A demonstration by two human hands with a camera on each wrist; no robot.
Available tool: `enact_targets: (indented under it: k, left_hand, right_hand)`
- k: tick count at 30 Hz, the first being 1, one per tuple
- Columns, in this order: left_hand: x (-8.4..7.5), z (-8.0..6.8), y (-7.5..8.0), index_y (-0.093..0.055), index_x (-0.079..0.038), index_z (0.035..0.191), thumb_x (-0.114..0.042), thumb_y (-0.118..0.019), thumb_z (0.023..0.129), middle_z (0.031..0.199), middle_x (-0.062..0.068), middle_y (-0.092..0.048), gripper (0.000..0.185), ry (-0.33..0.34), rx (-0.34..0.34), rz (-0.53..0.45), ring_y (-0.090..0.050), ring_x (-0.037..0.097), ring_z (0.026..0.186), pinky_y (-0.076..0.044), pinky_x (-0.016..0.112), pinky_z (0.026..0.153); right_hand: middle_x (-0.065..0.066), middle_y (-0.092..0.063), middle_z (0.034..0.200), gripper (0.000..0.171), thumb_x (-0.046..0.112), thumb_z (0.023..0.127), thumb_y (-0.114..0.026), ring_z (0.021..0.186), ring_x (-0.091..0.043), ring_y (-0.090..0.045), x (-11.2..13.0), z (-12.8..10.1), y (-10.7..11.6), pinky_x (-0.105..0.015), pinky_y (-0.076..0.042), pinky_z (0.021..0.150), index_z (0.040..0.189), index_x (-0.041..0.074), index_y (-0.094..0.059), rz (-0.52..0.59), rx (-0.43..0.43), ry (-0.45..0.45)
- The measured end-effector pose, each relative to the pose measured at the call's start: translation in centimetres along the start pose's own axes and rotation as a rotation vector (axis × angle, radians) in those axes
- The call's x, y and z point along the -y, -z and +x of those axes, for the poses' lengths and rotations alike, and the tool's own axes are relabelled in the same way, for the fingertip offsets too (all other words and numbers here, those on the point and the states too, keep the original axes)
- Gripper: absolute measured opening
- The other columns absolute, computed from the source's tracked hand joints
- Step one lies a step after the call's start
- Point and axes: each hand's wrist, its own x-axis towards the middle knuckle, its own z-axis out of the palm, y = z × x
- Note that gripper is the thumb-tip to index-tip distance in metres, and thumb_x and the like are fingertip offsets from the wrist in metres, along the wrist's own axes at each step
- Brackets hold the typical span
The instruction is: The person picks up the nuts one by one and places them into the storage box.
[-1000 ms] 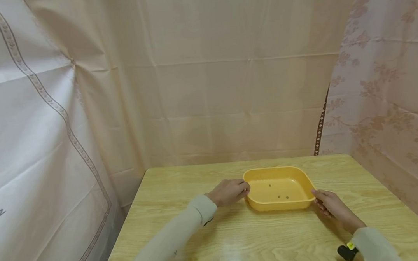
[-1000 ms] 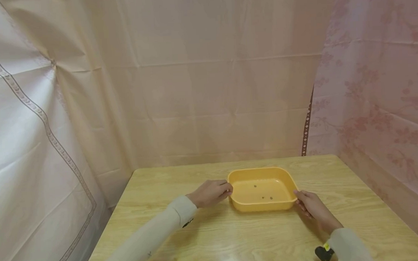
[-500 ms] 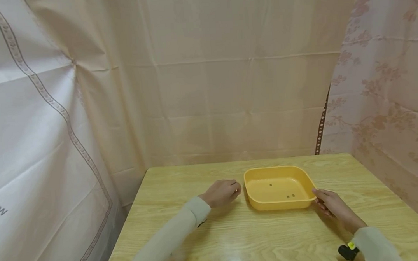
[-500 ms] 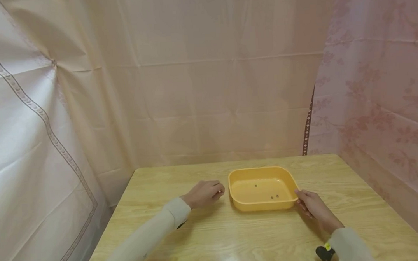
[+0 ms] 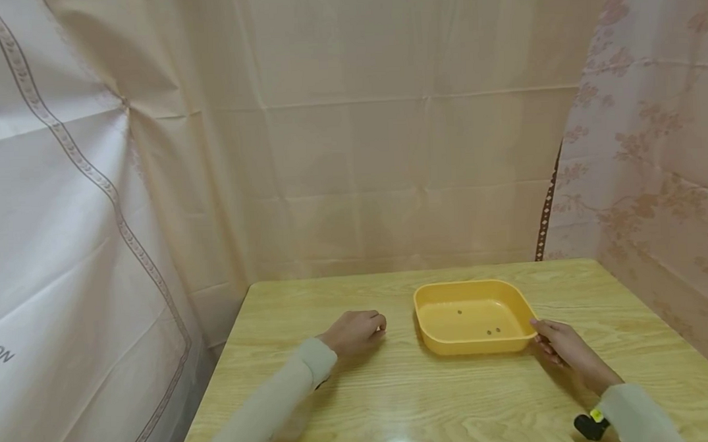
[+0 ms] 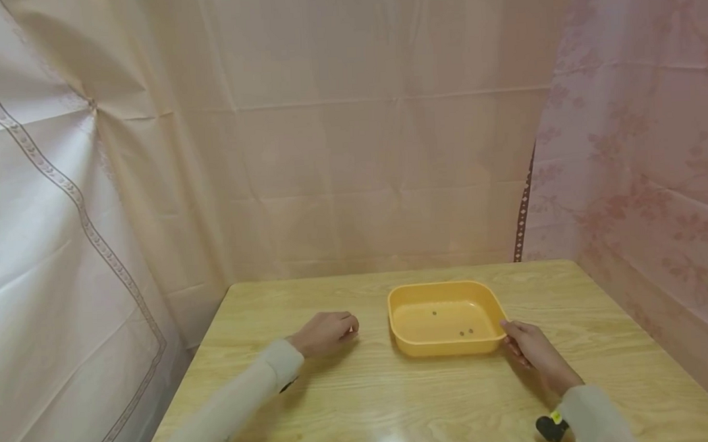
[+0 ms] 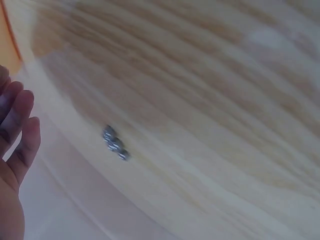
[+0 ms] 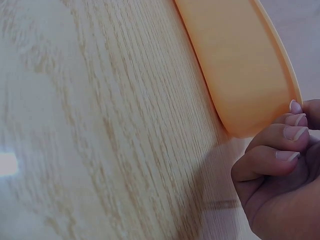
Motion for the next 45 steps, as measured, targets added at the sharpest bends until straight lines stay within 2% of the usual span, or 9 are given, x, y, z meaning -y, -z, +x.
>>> enact_targets:
  k: [5, 12, 24, 31, 38, 45]
  left_hand:
    - [0.7, -1.3, 0.0, -0.069, -0.013, 0.101, -0.018, -0.069, 0.101, 0.099, -0.003, -0.071, 0.005, -0.01, -0.015, -0.016, -0.063, 0.004, 0.077, -0.051, 0.017, 0.067]
    - [1.6, -2.9, 0.1, -0.07, -0.012, 0.102, -0.023, -0.068, 0.101, 0.097, -0.002, -0.07, 0.011, 0.007, 0.009, 0.004, -0.064, 0.004, 0.075, -0.05, 0.014, 0.065]
    - [3.1, -5.1, 0.3, -0.07, -0.01, 0.102, -0.024, -0.068, 0.101, 0.099, 0.0, -0.07, 0.015, 0.073, 0.005, -0.01, -0.068, 0.006, 0.08, -0.053, 0.016, 0.067]
    - [3.6, -6.6, 0.1, -0.07, -0.01, 0.102, -0.027, -0.068, 0.101, 0.099, -0.001, -0.069, 0.016, 0.116, 0.037, -0.027, -0.067, 0.006, 0.08, -0.052, 0.016, 0.068]
    - [3.9, -7.9, 1.0, -0.071, -0.01, 0.103, -0.027, -0.07, 0.101, 0.099, -0.001, -0.067, 0.017, 0.167, 0.049, -0.053, -0.065, 0.007, 0.082, -0.054, 0.018, 0.069]
    - [4.6, -8.9, 1.0, -0.071, -0.011, 0.103, -0.031, -0.069, 0.101, 0.098, -0.003, -0.067, 0.02, 0.207, 0.061, -0.069, -0.066, 0.008, 0.084, -0.054, 0.02, 0.072]
  right_hand:
    - [0.001, -0.045, 0.075, 0.056, 0.057, 0.108, -0.038, 0.059, -0.011, -0.04, -0.1, 0.1, 0.0, -0.026, -0.041, 0.055, 0.095, 0.004, -0.051, -0.009, 0.006, -0.011]
    - [0.001, -0.045, 0.074, 0.054, 0.055, 0.109, -0.039, 0.059, -0.01, -0.04, 0.1, 0.0, -0.1, -0.025, -0.041, 0.054, 0.094, 0.005, -0.051, 0.007, 0.006, -0.01]
    - [0.002, -0.043, 0.071, 0.051, 0.053, 0.11, -0.039, 0.056, -0.009, -0.039, 0.2, -0.1, 0.0, -0.025, -0.04, 0.053, 0.089, 0.006, -0.049, 0.011, 0.023, 0.01]
    - [0.002, -0.044, 0.071, 0.051, 0.053, 0.109, -0.039, 0.055, -0.009, -0.039, 0.2, 0.0, -0.1, -0.025, -0.041, 0.053, 0.09, 0.007, -0.05, 0.022, 0.023, 0.002]
    - [0.002, -0.044, 0.07, 0.051, 0.052, 0.109, -0.04, 0.055, -0.008, -0.039, 0.4, 0.1, 0.0, -0.025, -0.041, 0.053, 0.091, 0.005, -0.051, 0.013, 0.017, 0.004]
    - [0.002, -0.045, 0.071, 0.052, 0.054, 0.109, -0.04, 0.056, -0.009, -0.04, 0.3, 0.2, 0.0, -0.026, -0.042, 0.052, 0.091, 0.006, -0.051, 0.013, 0.016, -0.005]
